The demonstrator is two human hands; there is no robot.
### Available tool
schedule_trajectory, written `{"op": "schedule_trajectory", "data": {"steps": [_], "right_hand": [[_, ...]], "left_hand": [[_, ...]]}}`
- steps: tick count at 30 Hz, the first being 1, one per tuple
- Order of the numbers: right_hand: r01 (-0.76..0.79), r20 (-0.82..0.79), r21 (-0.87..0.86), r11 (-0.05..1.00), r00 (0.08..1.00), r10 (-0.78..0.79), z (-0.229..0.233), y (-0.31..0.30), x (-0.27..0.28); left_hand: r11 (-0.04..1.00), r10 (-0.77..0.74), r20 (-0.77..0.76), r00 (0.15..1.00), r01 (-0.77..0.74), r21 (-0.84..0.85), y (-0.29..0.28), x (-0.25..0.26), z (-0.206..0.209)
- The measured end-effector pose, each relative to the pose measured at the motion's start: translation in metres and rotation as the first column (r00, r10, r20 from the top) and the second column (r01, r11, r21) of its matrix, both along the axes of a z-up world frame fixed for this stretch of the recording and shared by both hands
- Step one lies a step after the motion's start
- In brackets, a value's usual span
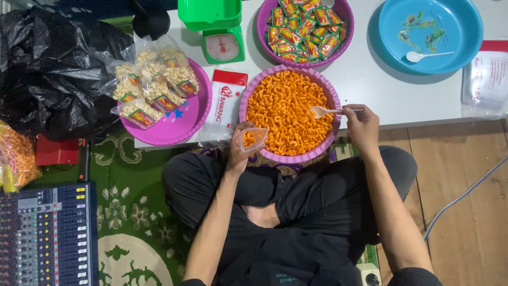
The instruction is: Scooping orange snacks from a bowl into small plastic bags using a spoon
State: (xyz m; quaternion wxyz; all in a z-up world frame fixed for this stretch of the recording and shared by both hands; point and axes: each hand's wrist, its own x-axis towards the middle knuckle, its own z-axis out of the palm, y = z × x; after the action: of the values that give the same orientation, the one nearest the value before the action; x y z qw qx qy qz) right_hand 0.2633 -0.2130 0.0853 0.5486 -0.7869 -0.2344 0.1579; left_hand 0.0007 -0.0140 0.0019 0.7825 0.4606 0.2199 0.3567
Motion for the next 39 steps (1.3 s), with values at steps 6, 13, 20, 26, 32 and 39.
{"op": "schedule_trajectory", "data": {"steps": [6, 13, 20, 26, 32, 39], "right_hand": [[-0.039, -0.106, -0.016, 0.999, 0.994, 0.037, -0.022, 0.007, -0.003], [0.029, -0.209, 0.071, 0.997, 0.978, -0.014, -0.021, 0.009, 0.001], [-0.073, 0.021, 0.088, 0.993, 0.997, 0.072, -0.012, 0.017, 0.001], [-0.223, 0.150, 0.085, 0.971, 0.966, 0.209, -0.020, 0.038, 0.004], [-0.145, 0.263, 0.043, 0.988, 0.956, 0.129, -0.014, 0.041, 0.007], [-0.115, 0.068, 0.083, 0.990, 0.992, 0.109, -0.006, 0.051, -0.004]], "left_hand": [[0.999, -0.034, 0.038, 0.999, 0.036, -0.039, 0.006, -0.003, -0.009], [0.998, -0.032, 0.048, 0.998, 0.034, -0.051, 0.007, 0.000, -0.011], [0.995, -0.098, 0.024, 0.995, 0.098, 0.004, 0.024, 0.022, 0.034], [0.992, -0.105, -0.002, 0.995, 0.105, 0.075, 0.047, 0.041, 0.056], [0.996, -0.092, -0.046, 0.995, 0.093, 0.008, 0.038, 0.035, 0.055], [0.986, -0.165, -0.016, 0.986, 0.166, 0.025, 0.034, 0.038, 0.022]]}}
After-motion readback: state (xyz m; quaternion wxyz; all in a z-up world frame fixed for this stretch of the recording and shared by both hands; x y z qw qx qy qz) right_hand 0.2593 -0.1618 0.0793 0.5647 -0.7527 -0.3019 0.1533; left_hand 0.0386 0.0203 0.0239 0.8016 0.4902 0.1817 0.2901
